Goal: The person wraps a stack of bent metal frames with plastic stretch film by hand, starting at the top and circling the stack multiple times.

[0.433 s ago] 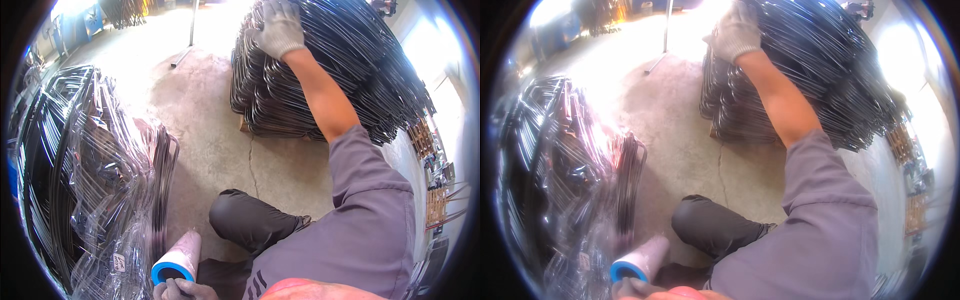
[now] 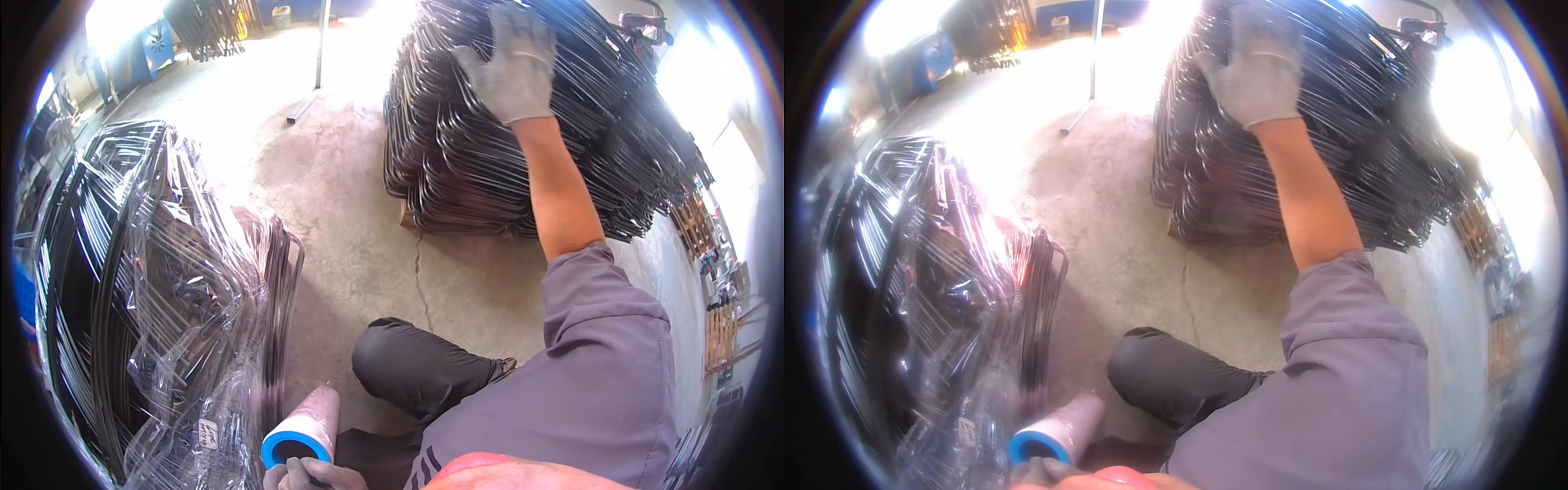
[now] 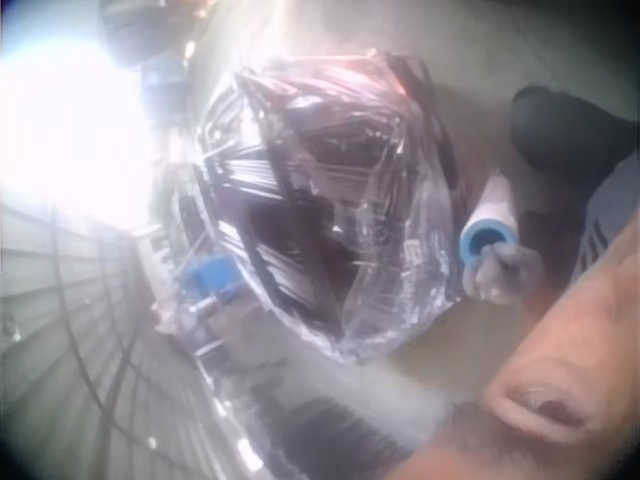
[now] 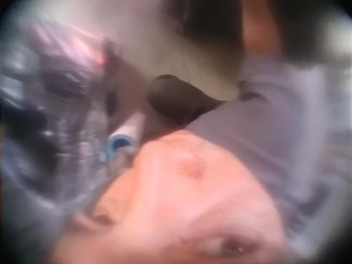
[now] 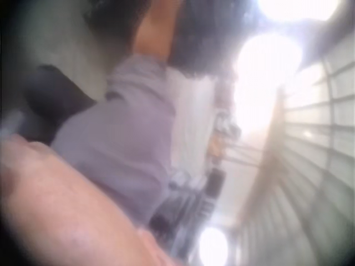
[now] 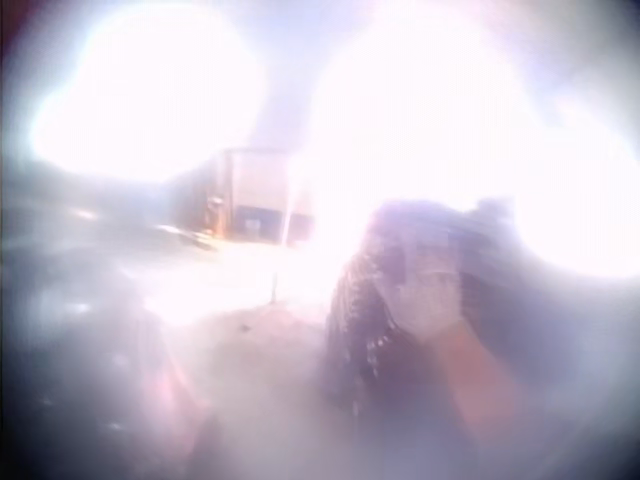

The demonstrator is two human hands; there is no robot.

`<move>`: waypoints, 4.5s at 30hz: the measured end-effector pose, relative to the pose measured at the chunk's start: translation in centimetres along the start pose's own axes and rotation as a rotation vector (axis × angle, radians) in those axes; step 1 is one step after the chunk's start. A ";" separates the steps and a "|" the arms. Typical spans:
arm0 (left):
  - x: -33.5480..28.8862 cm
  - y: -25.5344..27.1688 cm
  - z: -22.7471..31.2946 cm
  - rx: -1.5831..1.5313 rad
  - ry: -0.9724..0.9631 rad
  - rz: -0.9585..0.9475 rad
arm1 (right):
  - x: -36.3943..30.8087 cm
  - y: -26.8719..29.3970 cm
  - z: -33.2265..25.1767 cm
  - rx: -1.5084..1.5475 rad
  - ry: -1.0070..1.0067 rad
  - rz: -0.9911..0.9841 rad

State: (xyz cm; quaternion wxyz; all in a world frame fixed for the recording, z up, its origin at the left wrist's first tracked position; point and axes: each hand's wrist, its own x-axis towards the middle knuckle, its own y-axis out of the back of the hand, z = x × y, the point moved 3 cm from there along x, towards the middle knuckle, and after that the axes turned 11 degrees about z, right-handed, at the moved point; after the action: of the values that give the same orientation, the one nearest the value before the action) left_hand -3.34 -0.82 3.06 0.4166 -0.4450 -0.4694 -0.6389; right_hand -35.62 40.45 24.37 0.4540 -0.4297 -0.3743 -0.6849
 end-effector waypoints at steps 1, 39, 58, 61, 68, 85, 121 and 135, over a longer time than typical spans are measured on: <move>0.0 -0.5 0.0 -0.014 -0.038 0.103 | -0.9 -1.2 2.0 0.022 -0.046 -0.022; 2.4 -0.3 2.1 -0.050 0.165 -0.213 | 16.8 -6.7 -4.1 0.426 -0.005 0.088; -3.2 -5.5 -2.6 0.692 0.335 -1.322 | -5.3 26.4 11.0 0.812 -0.389 -1.928; 3.1 -5.2 -1.0 0.501 0.369 -1.242 | -6.6 31.1 16.5 0.600 -0.646 -2.100; 16.3 -2.7 7.1 0.384 0.387 -1.342 | -8.2 44.0 26.1 0.140 -1.059 -1.974; 45.6 5.3 36.0 -0.929 1.208 -1.454 | -19.6 46.1 32.9 -0.045 -1.592 -1.547; 39.1 5.5 44.9 -0.871 1.036 -1.674 | -21.7 63.6 45.9 0.056 -2.528 -0.464; 44.1 9.3 51.2 -1.121 0.863 -1.845 | -24.8 62.7 52.2 0.071 -2.516 -0.483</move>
State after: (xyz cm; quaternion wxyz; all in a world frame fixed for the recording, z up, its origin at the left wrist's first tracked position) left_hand 3.26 41.82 55.84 -0.3371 0.1985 -0.0859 -0.9163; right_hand 41.93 75.75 27.27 -0.3350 -0.6872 -0.6299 0.1368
